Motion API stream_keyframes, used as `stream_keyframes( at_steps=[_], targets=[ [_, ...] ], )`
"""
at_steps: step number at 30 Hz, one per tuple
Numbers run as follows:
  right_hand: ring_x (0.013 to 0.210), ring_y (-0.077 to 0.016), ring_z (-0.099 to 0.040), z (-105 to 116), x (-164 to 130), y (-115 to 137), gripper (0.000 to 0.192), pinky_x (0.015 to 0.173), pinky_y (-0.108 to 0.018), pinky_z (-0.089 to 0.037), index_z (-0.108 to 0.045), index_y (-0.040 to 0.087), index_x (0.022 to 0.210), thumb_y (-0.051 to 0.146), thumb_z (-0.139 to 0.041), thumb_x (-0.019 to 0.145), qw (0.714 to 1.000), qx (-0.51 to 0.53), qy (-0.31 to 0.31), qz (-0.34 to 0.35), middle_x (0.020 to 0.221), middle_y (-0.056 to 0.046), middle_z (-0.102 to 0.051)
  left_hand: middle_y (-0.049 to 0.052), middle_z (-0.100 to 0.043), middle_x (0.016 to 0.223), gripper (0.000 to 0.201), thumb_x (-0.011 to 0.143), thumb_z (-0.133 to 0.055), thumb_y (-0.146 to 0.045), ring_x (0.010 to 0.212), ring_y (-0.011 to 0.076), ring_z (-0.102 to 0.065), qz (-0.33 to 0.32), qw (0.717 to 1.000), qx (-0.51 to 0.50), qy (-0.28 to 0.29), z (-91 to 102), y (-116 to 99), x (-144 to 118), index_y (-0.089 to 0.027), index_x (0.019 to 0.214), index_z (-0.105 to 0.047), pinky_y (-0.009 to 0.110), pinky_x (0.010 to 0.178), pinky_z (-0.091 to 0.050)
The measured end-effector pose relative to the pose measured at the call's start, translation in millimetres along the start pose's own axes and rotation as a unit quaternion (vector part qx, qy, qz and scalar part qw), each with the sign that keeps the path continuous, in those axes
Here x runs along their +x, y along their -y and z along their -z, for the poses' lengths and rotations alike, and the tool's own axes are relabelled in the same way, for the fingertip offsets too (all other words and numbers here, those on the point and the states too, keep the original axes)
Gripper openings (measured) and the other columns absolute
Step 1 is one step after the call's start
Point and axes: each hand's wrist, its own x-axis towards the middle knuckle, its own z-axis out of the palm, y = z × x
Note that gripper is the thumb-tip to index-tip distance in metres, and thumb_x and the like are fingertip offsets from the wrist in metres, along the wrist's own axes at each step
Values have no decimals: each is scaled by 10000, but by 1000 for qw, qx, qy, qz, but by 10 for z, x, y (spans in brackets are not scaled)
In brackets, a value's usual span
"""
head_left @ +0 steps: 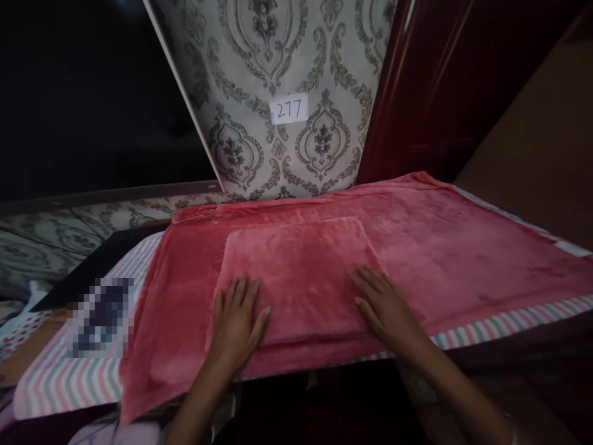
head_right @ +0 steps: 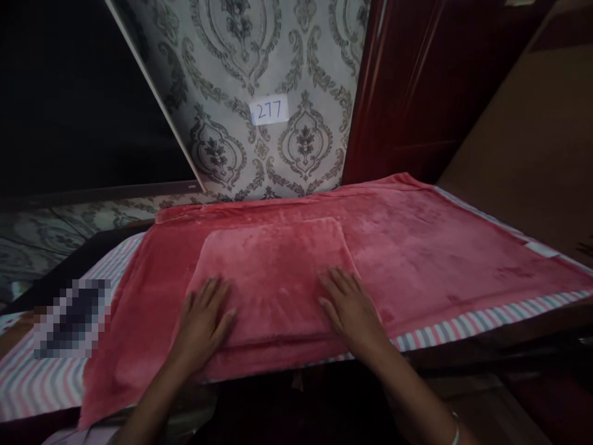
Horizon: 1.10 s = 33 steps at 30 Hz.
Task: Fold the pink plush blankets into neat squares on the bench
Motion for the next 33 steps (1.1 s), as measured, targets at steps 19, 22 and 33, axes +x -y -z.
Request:
stream_keyframes(
  at_steps=[19, 22, 33],
  targets=[
    [1508, -372, -270, -388, 758, 418, 542, 1155, -657, -262, -469, 292, 1525, 490, -417, 1023, 991, -23, 129, 4, 1604, -123, -400, 144, -368, 1621, 562, 985, -474, -455, 1496, 424, -299, -34, 996, 8, 87, -243, -373, 629, -282, 1519, -463, 722, 1137, -265],
    [1504, -381, -277, -365, 772, 442, 541, 1156, -661, -259, -473, 280, 1524, 478, -435, 1021, 990, -27, 136, 2, 1600, -133, -402, 151, -364, 1621, 564, 985, -468, -456, 1495, 440, -289, -31, 995, 8, 91, -241, -392, 639, -260, 1514, -475, 726, 1136, -258],
    [1529, -356, -221, -282, 841, 377, 581, 1174, -639, -249, -386, 311, 1568, 496, -424, 1019, 981, 24, 190, -10, 1656, -102, -291, 123, -238, 1674, 621, 987, -460, -492, 1546, 398, -158, -13, 989, -33, 142, -145, -338, 669, -288, 1567, -374, 697, 1184, -187]
  ],
)
